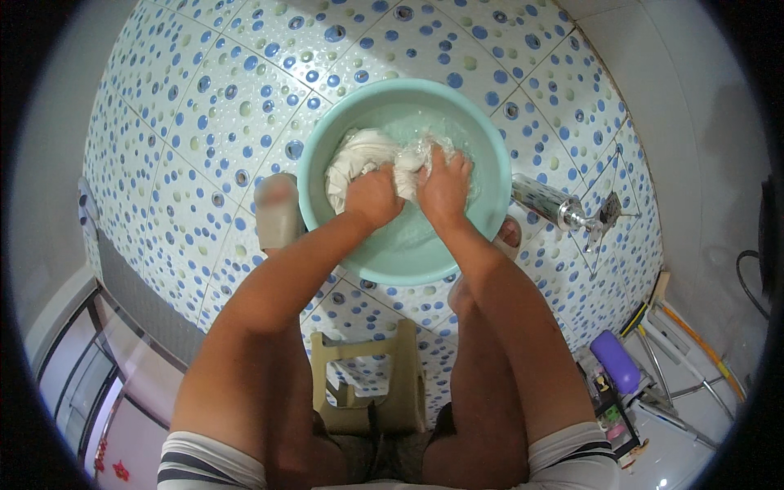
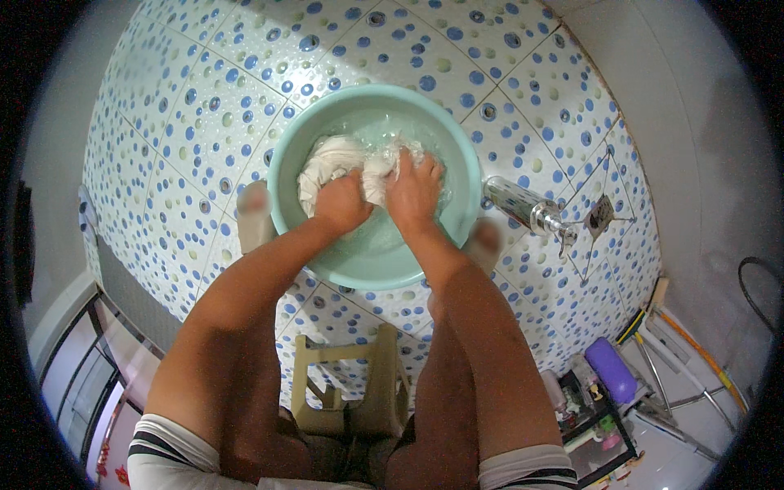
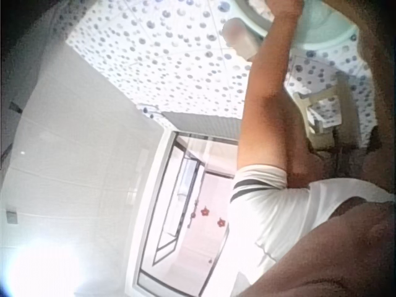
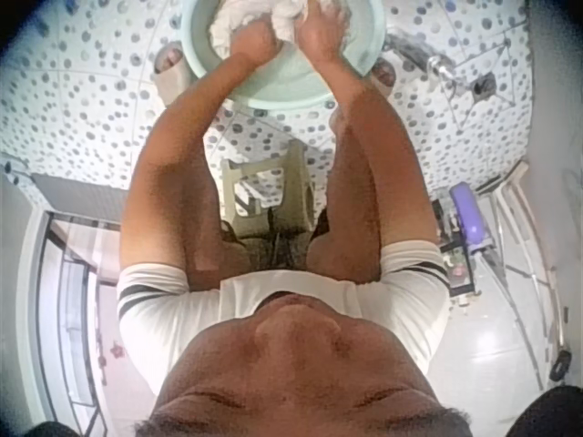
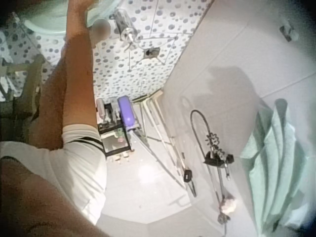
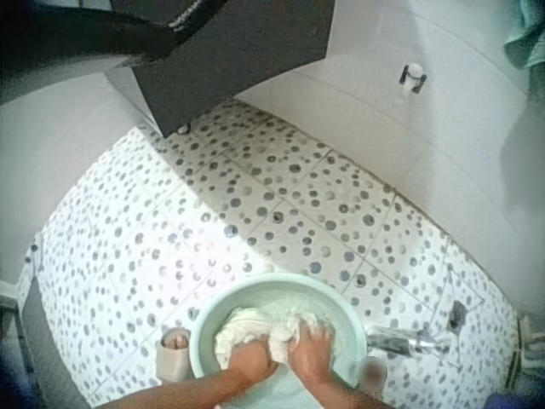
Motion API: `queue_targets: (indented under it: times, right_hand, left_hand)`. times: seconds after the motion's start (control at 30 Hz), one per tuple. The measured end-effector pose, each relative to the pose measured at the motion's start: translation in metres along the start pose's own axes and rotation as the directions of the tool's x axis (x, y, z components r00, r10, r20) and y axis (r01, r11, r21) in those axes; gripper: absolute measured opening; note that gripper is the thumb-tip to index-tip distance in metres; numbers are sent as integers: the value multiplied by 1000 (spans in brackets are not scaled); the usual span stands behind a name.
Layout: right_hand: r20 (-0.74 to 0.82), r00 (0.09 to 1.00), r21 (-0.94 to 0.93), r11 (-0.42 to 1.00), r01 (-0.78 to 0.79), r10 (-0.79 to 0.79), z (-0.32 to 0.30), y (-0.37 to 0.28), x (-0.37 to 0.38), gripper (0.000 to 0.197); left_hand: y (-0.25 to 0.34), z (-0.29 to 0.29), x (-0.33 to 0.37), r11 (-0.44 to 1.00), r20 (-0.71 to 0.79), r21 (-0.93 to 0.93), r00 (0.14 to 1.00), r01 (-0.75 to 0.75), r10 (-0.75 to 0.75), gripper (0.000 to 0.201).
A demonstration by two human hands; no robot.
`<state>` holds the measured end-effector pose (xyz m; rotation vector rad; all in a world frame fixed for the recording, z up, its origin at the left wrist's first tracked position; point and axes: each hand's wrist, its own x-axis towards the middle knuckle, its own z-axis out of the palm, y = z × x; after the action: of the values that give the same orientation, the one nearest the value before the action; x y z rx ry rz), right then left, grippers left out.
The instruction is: The person sits on a small stool and washes a white cloth by hand in a light blue basin filled with water. They repeatedly submerge, scrub, and wring the cloth to clean it.
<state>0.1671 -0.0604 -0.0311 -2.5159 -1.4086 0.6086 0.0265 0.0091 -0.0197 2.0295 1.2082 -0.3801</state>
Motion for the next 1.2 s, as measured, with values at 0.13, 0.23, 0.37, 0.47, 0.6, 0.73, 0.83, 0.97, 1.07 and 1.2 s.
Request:
queue_targets:
  times: [0.13, 0.23, 0.37, 0.47, 0.6, 0.73, 0.83, 0.97, 1.07, 1.2]
  right_hand:
    - [-95, 995, 418, 906, 60, -22, -10, -23, -12, 27]
    - [-122, 968, 507, 824, 252, -221, -46, -57, -43, 20]
    - [-251, 869, 494, 716, 493, -426, -72, -80, -57, 24]
    - [-246, 917, 471, 789, 396, -314, -55, -59, -44, 24]
    - [71, 992, 706, 698, -121, 101, -74, -23, -14, 18]
    - [504, 837, 850, -295, -437, 214, -96, -11, -5, 36]
    - [658, 749, 687, -469, -555, 79, -120, -27, -9, 42]
    - [770, 612, 485, -456, -746, -183, -126, -16, -33, 51]
    - [688, 564, 440, -355, -825, -456, -107, 4, -58, 51]
    - [715, 550, 423, -361, -831, -431, -106, 27, -46, 47]
  left_hand:
    - [-21, 10, 3, 980, -62, -159, 992, -118, 109, 47]
    - [-23, 7, -1, 874, -79, -419, 969, -247, 236, 40]
    - [-22, 16, -2, 699, -313, -470, 842, -539, 439, 33]
    - [-21, 13, -12, 660, -248, -638, 918, -396, 310, 31]
    - [18, -34, -43, 906, -606, 48, 709, -420, 360, 31]
    - [8, -27, -69, 713, -412, -339, 778, -614, 474, 47]
    - [-9, -15, -56, 310, 614, -787, 723, 533, 316, 90]
    - [16, -24, -24, -339, 607, -659, 741, 671, 288, 112]
    - [16, -36, 0, -424, 432, -761, 871, 491, 232, 96]
    - [14, -60, 7, -492, 364, -784, 922, 378, 128, 45]
